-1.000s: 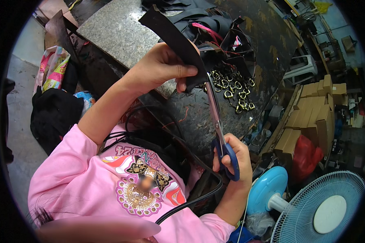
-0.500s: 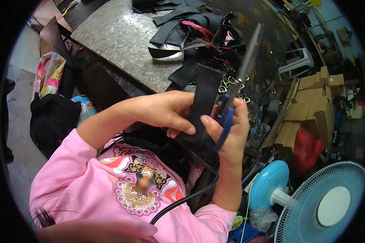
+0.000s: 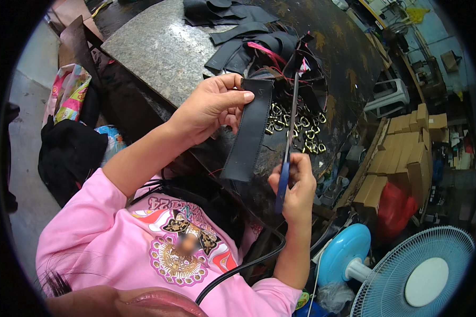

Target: The person uses scissors to cut black leather straps into short pieces on a cluttered workbench. They repeatedly pick up straps, cut them, and place the cut pieces on the table. Metal hardware and other materials are visible nearby.

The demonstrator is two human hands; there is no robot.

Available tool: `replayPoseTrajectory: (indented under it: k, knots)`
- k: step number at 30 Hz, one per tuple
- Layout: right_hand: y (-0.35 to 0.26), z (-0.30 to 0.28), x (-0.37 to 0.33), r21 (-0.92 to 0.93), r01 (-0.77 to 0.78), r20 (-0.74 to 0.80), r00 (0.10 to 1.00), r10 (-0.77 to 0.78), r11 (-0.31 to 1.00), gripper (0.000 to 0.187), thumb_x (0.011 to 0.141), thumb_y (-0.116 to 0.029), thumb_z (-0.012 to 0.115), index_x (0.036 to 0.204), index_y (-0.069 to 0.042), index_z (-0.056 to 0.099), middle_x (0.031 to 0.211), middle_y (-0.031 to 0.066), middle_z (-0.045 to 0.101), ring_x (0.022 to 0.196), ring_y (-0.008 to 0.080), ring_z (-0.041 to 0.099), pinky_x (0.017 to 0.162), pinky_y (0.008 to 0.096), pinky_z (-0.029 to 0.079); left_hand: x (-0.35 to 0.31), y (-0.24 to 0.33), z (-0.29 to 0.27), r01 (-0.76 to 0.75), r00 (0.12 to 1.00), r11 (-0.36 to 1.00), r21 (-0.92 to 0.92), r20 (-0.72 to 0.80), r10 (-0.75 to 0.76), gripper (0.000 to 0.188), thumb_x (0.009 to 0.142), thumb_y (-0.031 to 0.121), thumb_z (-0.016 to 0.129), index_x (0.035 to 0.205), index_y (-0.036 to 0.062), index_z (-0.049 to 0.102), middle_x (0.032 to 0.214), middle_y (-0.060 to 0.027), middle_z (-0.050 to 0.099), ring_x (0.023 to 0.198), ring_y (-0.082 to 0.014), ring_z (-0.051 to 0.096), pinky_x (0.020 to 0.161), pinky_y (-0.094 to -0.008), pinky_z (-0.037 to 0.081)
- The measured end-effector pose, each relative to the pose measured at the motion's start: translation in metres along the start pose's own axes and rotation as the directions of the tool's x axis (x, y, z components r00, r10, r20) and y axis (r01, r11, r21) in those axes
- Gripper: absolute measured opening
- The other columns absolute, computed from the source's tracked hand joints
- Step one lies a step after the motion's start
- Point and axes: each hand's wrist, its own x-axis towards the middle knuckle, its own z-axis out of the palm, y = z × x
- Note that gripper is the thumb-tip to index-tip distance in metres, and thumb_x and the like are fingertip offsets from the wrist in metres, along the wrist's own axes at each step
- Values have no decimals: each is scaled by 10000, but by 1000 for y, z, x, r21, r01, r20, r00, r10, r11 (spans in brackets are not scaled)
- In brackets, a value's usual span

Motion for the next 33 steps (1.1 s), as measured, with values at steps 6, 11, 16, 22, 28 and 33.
replayPoseTrajectory:
  k: [6, 11, 16, 22, 28, 33]
  knots:
    - [-2, -5, -13, -748, 80, -64, 979, -192, 659, 474, 624, -258, 811, 928, -48, 514, 648, 88, 593, 568, 264, 599, 538, 328, 445, -2, -2, 1, -51, 999, 998, 39, 8, 51, 125, 858, 105, 612, 880, 27, 516, 673, -71, 617, 512, -126, 608, 457, -240, 523]
    - [3, -1, -11, -314, -55, -62, 997, 37, 948, 516, 655, -373, 803, 909, -30, 512, 611, 33, 562, 506, 139, 555, 487, 250, 406, -4, -5, 2, -18, 999, 999, 28, 42, 17, 128, 858, 112, 613, 886, 32, 517, 682, -72, 616, 513, -130, 604, 464, -248, 518]
    - [-7, -1, -18, 244, -206, 239, 960, 147, 948, 719, 663, -677, 660, 893, -16, 499, 606, 30, 521, 504, 99, 518, 485, 196, 395, -5, -7, 5, 1, 999, 999, -53, 52, 2, 109, 868, 105, 578, 884, 24, 507, 698, -82, 615, 524, -129, 606, 479, -242, 526]
    - [2, 3, -18, 106, -140, 108, 986, 129, 984, 663, 659, -540, 757, 940, 0, 494, 701, 32, 547, 526, 105, 532, 515, 206, 426, -5, -7, 7, 24, 998, 996, -82, 55, -19, 112, 866, 106, 580, 849, 34, 496, 689, -85, 614, 513, -128, 602, 460, -238, 515]
    - [8, 1, -21, 292, -147, 198, 976, 91, 945, 459, 773, -360, 727, 929, 1, 491, 684, 29, 530, 523, 108, 534, 486, 212, 423, -7, -8, 7, 26, 998, 998, -49, 54, -23, 112, 860, 100, 578, 828, 33, 494, 673, -93, 616, 499, -136, 599, 446, -250, 511]
    - [9, 8, -23, 246, -170, 128, 982, 142, 954, 507, 763, -429, 716, 917, 0, 494, 643, 36, 534, 508, 108, 534, 478, 206, 415, -4, -12, 7, 17, 999, 1000, -24, 45, -15, 96, 860, 108, 589, 879, 43, 521, 725, -64, 624, 561, -122, 620, 483, -244, 525]
